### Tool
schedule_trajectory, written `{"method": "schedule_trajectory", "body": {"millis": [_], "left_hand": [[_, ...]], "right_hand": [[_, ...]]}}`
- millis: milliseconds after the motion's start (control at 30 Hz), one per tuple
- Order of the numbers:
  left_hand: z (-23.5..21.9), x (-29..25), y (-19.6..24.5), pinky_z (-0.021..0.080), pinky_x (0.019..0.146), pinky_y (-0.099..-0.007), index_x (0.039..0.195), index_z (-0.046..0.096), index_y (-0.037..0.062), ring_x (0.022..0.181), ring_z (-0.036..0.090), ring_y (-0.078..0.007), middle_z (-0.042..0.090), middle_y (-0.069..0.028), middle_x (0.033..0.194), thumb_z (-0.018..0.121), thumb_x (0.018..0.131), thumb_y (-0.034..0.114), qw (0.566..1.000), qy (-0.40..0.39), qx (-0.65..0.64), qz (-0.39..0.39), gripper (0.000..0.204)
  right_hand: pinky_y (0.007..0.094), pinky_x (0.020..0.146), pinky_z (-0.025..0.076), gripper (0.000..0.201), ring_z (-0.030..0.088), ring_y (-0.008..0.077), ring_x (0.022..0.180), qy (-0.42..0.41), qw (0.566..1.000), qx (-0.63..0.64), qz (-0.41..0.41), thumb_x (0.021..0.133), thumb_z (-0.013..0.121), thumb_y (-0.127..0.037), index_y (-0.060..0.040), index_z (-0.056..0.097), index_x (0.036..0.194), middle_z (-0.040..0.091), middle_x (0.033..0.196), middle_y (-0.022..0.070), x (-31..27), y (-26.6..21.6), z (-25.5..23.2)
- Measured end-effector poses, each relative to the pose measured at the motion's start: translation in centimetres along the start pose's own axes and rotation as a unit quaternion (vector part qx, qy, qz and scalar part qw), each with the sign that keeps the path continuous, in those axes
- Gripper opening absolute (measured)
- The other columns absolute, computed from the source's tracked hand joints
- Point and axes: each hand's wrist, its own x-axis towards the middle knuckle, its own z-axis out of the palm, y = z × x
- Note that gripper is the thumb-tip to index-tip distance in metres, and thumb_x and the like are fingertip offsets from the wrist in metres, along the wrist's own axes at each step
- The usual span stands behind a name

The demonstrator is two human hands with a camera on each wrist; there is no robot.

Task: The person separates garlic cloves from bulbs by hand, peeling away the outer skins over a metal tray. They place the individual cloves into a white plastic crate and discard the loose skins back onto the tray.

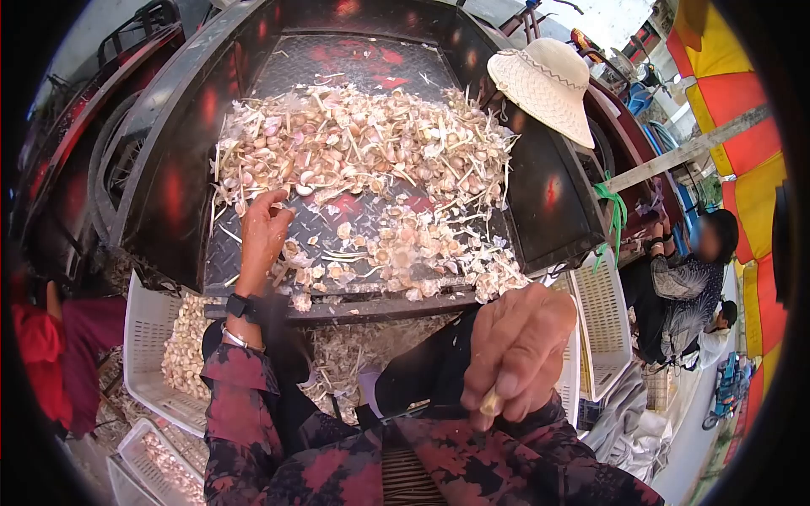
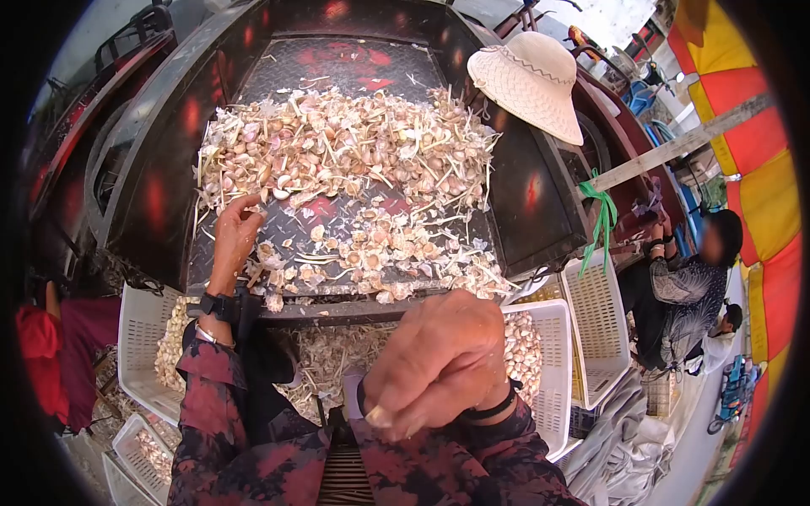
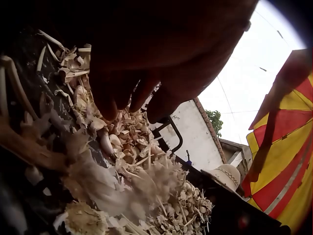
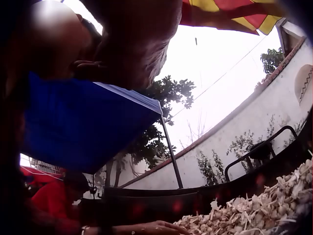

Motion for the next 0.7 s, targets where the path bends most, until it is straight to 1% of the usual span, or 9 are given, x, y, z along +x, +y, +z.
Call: {"method": "schedule_trajectory", "body": {"millis": [100, 167, 233, 267, 300, 367, 467, 600, 700], "left_hand": [[1.0, 1.3, -1.4, 0.050, 0.086, -0.0416, 0.125, 0.054, -0.0045, 0.096, 0.060, -0.0313, 0.056, -0.0186, 0.126, 0.067, 0.077, 0.009, 0.986, -0.038, 0.129, 0.098, 0.051], [3.0, 2.7, -3.9, 0.043, 0.099, -0.0449, 0.134, 0.048, 0.0002, 0.119, 0.050, -0.0385, 0.044, -0.0181, 0.143, 0.071, 0.076, 0.013, 0.927, -0.002, 0.288, 0.241, 0.064], [4.0, 3.3, -2.1, 0.035, 0.107, -0.0523, 0.141, 0.041, 0.0061, 0.134, 0.036, -0.0442, 0.033, -0.0180, 0.152, 0.074, 0.076, 0.018, 0.942, -0.076, 0.269, 0.183, 0.073], [4.8, 3.7, -2.2, 0.034, 0.106, -0.0566, 0.142, 0.041, 0.0085, 0.135, 0.033, -0.0457, 0.033, -0.0164, 0.152, 0.074, 0.078, 0.019, 0.930, -0.099, 0.308, 0.174, 0.073], [5.6, 3.8, -2.0, 0.033, 0.105, -0.0609, 0.143, 0.040, 0.0108, 0.136, 0.031, -0.0471, 0.033, -0.0149, 0.152, 0.074, 0.079, 0.021, 0.916, -0.121, 0.346, 0.164, 0.073], [6.3, 3.2, -0.4, 0.030, 0.104, -0.0664, 0.143, 0.039, 0.0138, 0.137, 0.029, -0.0471, 0.035, -0.0117, 0.152, 0.071, 0.082, 0.025, 0.889, -0.163, 0.403, 0.144, 0.070], [6.9, 2.5, -1.0, 0.030, 0.104, -0.0648, 0.138, 0.044, 0.0187, 0.139, 0.028, -0.0443, 0.036, -0.0097, 0.152, 0.067, 0.084, 0.029, 0.825, -0.294, 0.442, 0.194, 0.060], [4.3, 1.1, -1.8, 0.034, 0.107, -0.0593, 0.132, 0.050, 0.0158, 0.139, 0.029, -0.0442, 0.041, -0.0108, 0.148, 0.068, 0.080, 0.014, 0.846, -0.263, 0.371, 0.278, 0.055], [2.3, 0.5, -0.9, 0.032, 0.112, -0.0498, 0.132, 0.054, 0.0109, 0.139, 0.029, -0.0438, 0.039, -0.0115, 0.150, 0.071, 0.077, 0.008, 0.839, -0.337, 0.361, 0.228, 0.057]], "right_hand": [[0.0310, 0.050, 0.058, 0.010, 0.068, 0.0240, 0.055, 0.320, 0.918, -0.187, 0.141, 0.084, 0.063, 0.007, 0.0058, 0.060, 0.094, 0.067, 0.076, 0.0192, -8.6, -3.2, -5.0], [0.0261, 0.051, 0.054, 0.010, 0.067, 0.0174, 0.059, 0.414, 0.783, -0.382, 0.263, 0.090, 0.064, -0.003, 0.0040, 0.063, 0.096, 0.067, 0.074, 0.0121, -15.0, -4.8, -9.3], [0.0283, 0.054, 0.051, 0.016, 0.067, 0.0155, 0.061, 0.391, 0.605, -0.581, 0.380, 0.090, 0.066, -0.009, 0.0024, 0.065, 0.101, 0.068, 0.078, 0.0115, -23.5, -6.3, -12.3], [0.0331, 0.057, 0.052, 0.024, 0.066, 0.0188, 0.064, 0.252, 0.469, -0.775, 0.341, 0.085, 0.070, -0.010, 0.0024, 0.065, 0.105, 0.069, 0.086, 0.0166, -28.2, -6.8, -13.5], [0.0362, 0.060, 0.053, 0.033, 0.066, 0.0223, 0.066, 0.224, 0.410, -0.786, 0.405, 0.079, 0.073, -0.010, 0.0021, 0.065, 0.109, 0.069, 0.094, 0.0210, -30.1, -7.4, -12.5], [0.0337, 0.060, 0.053, 0.034, 0.065, 0.0209, 0.064, 0.324, 0.490, -0.705, 0.396, 0.080, 0.073, -0.008, 0.0021, 0.065, 0.111, 0.068, 0.095, 0.0196, -32.7, -7.3, -11.7], [0.0303, 0.059, 0.052, 0.032, 0.066, 0.0183, 0.065, 0.374, 0.528, -0.640, 0.414, 0.083, 0.071, -0.006, 0.0026, 0.065, 0.112, 0.069, 0.095, 0.0166, -31.8, -7.0, -12.3], [0.0268, 0.058, 0.051, 0.026, 0.067, 0.0147, 0.068, 0.368, 0.650, -0.586, 0.315, 0.088, 0.067, -0.006, 0.0033, 0.065, 0.112, 0.069, 0.092, 0.0123, -20.7, -4.7, -12.1], [0.0255, 0.058, 0.050, 0.025, 0.067, 0.0124, 0.072, 0.333, 0.767, -0.459, 0.302, 0.091, 0.066, -0.011, 0.0023, 0.065, 0.112, 0.068, 0.092, 0.0096, -12.7, -0.4, -12.8]]}}
